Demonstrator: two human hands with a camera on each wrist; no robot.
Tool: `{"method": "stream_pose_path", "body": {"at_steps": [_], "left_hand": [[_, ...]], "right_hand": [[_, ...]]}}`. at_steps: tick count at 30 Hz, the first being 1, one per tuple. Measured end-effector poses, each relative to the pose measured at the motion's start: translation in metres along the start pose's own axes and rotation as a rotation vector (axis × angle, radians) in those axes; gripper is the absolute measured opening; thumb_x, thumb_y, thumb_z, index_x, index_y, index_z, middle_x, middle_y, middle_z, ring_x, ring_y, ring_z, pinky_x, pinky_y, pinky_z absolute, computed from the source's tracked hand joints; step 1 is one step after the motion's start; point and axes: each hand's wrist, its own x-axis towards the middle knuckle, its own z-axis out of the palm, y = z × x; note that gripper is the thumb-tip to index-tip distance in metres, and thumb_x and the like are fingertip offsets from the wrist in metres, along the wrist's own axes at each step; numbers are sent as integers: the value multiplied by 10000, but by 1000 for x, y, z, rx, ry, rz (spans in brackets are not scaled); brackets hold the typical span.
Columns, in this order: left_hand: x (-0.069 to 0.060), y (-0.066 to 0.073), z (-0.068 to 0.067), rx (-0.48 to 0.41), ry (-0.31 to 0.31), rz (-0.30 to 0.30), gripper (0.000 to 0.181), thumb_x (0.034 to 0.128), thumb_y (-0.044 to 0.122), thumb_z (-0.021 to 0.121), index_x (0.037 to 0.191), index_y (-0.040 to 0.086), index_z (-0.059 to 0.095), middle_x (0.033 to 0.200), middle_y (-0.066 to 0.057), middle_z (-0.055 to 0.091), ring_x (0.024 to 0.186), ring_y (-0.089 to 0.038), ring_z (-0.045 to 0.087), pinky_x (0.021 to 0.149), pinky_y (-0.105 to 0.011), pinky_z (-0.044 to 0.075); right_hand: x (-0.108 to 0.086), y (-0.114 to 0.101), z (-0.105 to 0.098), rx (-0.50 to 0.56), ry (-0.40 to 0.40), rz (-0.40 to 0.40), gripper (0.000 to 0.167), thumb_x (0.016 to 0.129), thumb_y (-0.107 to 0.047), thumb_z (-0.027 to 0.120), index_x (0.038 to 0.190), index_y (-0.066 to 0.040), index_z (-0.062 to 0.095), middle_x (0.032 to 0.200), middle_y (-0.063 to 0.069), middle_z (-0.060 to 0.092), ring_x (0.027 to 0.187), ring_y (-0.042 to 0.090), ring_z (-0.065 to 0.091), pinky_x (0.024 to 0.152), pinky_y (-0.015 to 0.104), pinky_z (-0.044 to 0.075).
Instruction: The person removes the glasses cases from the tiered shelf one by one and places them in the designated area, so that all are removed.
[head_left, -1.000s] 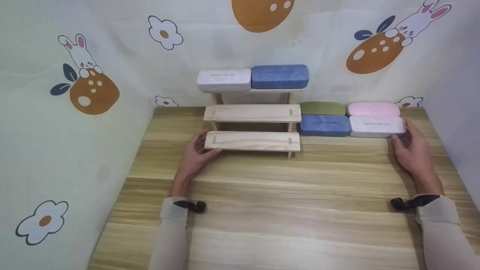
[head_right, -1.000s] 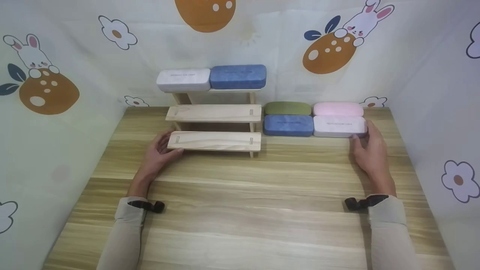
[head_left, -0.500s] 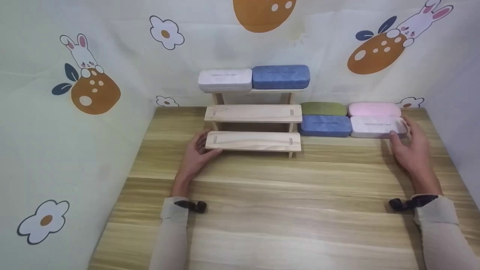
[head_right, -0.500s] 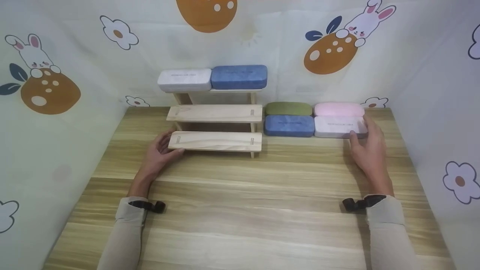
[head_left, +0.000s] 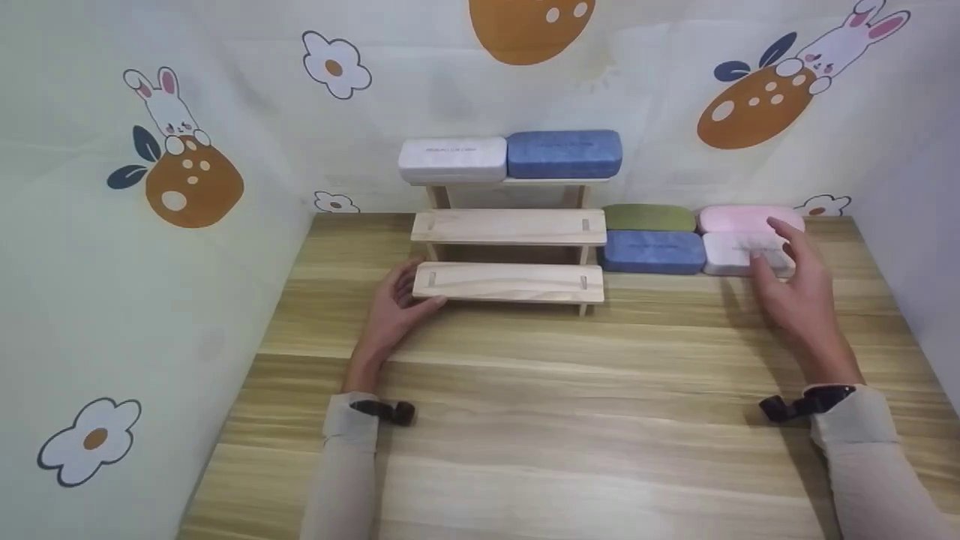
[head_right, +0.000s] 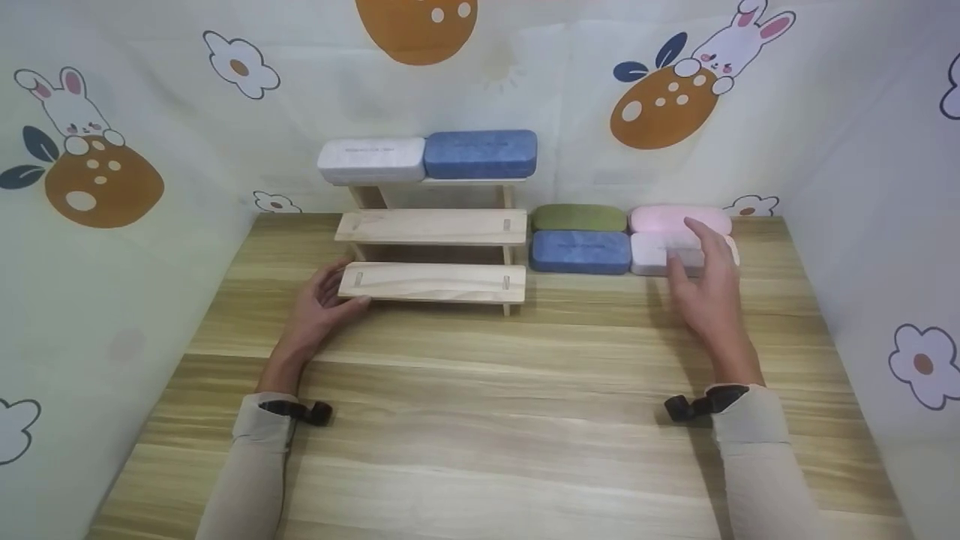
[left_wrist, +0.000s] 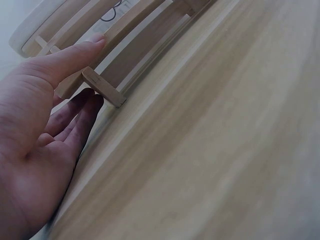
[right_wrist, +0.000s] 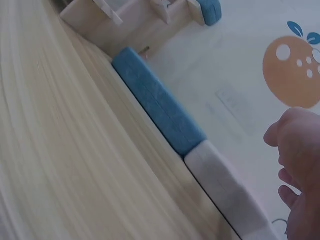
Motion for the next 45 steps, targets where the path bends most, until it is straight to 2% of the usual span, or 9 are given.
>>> {"method": "stream_pose_path", "body": {"at_steps": [2,6,14,17,22,24,33,39,45], "left_hand": [[0,0,0,-4,0,-7,918,867,157,935,1626,41,431,1603,-145,554,1488,-297,529,1308,-458,395],[0,-1,0,-11,2,-14,918,866,139,933,1627,43,430,1611,-160,545,1500,-309,519,1320,-457,378],[-2,-1,0,29,10,15,933,834,247,968,1607,83,471,1562,-98,593,1447,-260,566,1281,-440,433],[-2,-1,0,38,12,23,943,830,271,972,1605,76,471,1551,-87,601,1433,-253,576,1272,-444,442],[-2,-1,0,44,5,29,943,837,279,967,1610,76,466,1552,-74,602,1440,-248,572,1283,-439,432],[-2,0,0,35,0,32,929,845,261,961,1610,77,467,1556,-75,599,1452,-252,565,1292,-440,421],[-2,-2,0,28,-5,44,894,862,258,949,1607,103,481,1569,-59,594,1462,-242,559,1299,-436,411],[-2,-1,-1,40,-3,41,892,862,273,948,1607,115,483,1577,-56,593,1458,-242,565,1292,-447,420],[-2,-2,-1,34,8,36,915,855,266,953,1612,85,471,1567,-62,600,1454,-243,568,1287,-436,427]], "right_hand": [[0,-6,5,-1,-12,-13,562,1085,-321,596,1632,-279,476,1680,91,464,1579,254,389,1355,390,307],[1,-17,15,3,-9,-75,549,1077,-280,625,1608,-194,514,1630,100,519,1533,252,443,1314,350,378],[2,-37,36,32,-39,-165,521,1073,-236,654,1582,-192,547,1607,79,560,1518,245,480,1280,391,437],[5,-43,46,62,-45,-205,516,1063,-197,676,1565,-148,564,1585,100,581,1490,225,506,1264,374,457],[10,-53,64,103,-58,-274,514,1040,-100,700,1539,-84,580,1556,129,604,1460,258,537,1232,345,488],[13,-59,71,119,-72,-289,521,1031,-69,703,1537,-81,581,1555,135,606,1464,289,536,1228,382,493],[31,-86,93,212,-170,-271,569,1030,-79,712,1571,-69,535,1596,172,558,1508,317,502,1236,528,475],[42,-104,107,273,-199,-299,585,1026,-64,712,1567,11,505,1610,196,540,1516,351,492,1232,560,472],[41,-128,115,313,-233,-297,632,1045,-55,679,1616,21,422,1673,198,457,1565,373,430,1262,582,430]]}}
